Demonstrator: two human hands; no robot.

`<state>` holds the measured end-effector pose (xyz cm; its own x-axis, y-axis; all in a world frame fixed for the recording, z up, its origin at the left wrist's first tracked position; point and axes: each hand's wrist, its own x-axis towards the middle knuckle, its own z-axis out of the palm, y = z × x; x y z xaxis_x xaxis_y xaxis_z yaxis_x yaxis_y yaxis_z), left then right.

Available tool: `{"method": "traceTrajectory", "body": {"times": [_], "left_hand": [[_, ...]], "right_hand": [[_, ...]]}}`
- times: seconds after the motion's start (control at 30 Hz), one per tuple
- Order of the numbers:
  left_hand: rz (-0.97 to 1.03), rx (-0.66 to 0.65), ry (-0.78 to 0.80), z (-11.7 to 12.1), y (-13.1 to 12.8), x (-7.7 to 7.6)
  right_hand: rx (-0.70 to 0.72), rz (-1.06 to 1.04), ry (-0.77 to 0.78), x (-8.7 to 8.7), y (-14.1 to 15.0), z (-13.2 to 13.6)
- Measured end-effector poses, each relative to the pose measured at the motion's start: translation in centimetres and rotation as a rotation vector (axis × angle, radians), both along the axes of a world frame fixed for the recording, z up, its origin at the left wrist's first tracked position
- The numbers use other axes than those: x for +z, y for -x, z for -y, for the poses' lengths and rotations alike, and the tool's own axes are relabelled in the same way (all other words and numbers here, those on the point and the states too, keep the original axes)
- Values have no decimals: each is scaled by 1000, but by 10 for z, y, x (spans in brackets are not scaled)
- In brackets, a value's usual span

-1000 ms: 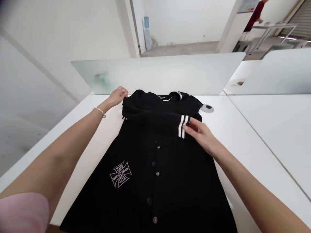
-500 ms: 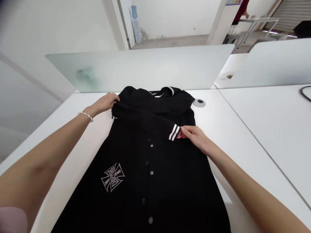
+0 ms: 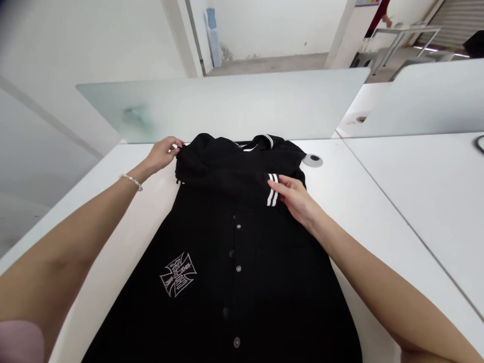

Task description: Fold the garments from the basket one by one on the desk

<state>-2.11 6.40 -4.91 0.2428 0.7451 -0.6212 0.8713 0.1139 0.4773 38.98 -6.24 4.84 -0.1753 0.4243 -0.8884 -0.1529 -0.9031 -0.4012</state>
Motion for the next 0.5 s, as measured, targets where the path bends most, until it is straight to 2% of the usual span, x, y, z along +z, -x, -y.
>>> {"method": "traceTrajectory", "body": {"times": [0.07,0.13,0.37,0.43,0.5], "left_hand": [[2,107,64,-1,-1,3],[-18,157,80,-1,1,5],[-174,205,-106,2,5,-4],[-182,207,-140,3,2,-9],[-175,189,-172,5,-3,-14]], "right_hand": [[-9,67,-63,-6,-2,-10],[-26,116,-117,-11,-7,-20],[-64,151,-179,-14,-23,-36],[-43,228,-210,-20,-26,-37],[0,342,-259,-34,-33,-37]]}}
